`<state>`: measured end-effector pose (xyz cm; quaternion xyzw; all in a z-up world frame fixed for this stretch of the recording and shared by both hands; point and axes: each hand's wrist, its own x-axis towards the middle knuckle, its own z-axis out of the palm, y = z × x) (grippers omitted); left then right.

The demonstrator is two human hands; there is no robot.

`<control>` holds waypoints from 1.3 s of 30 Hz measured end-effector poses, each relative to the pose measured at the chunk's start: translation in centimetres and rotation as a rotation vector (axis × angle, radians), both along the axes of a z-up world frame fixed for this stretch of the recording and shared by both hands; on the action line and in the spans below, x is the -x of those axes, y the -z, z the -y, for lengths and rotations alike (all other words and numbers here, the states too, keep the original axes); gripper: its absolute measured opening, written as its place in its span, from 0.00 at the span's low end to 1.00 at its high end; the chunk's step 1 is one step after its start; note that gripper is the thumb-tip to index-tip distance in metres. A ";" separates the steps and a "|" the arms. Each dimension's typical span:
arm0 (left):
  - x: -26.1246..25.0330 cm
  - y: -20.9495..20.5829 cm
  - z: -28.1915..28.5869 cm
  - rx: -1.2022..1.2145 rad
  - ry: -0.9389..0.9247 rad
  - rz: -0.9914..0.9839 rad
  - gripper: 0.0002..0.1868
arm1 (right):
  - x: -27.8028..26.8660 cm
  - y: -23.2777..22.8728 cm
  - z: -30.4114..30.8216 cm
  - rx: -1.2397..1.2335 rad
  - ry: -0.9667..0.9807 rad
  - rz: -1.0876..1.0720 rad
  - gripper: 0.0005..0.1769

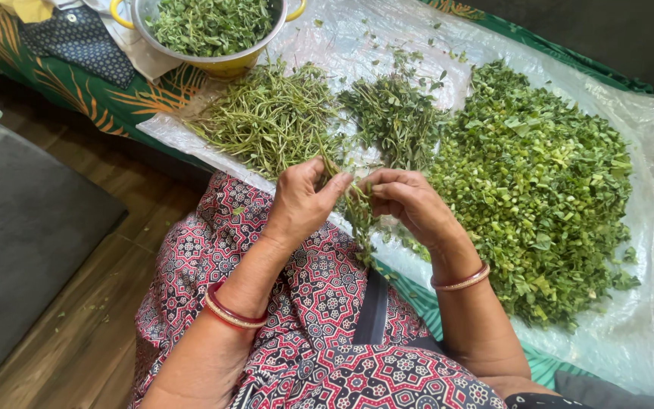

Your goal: The person sits on the floor and repeatedly plucks small leaves from green stems by hand. The leaves are placed into a growing pile on a white sheet, while the bare stems are set aside in a separate pile.

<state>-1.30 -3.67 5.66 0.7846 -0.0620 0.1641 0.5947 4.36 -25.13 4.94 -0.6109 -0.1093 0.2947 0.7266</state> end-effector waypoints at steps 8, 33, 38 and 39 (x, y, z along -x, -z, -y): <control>-0.4 0.5 -1.1 -0.166 -0.033 0.057 0.14 | 0.0 0.6 0.3 0.101 -0.099 0.282 0.09; 0.0 -0.2 0.2 -0.024 -0.146 0.015 0.12 | 0.3 0.8 -0.9 -0.281 0.062 -0.128 0.14; 0.0 0.4 -0.2 -0.064 -0.185 -0.021 0.15 | 1.5 1.4 -2.7 -0.125 0.050 -0.027 0.09; -0.1 0.5 -0.2 -0.057 -0.181 -0.006 0.14 | 1.5 1.6 -2.9 -0.114 0.032 0.053 0.07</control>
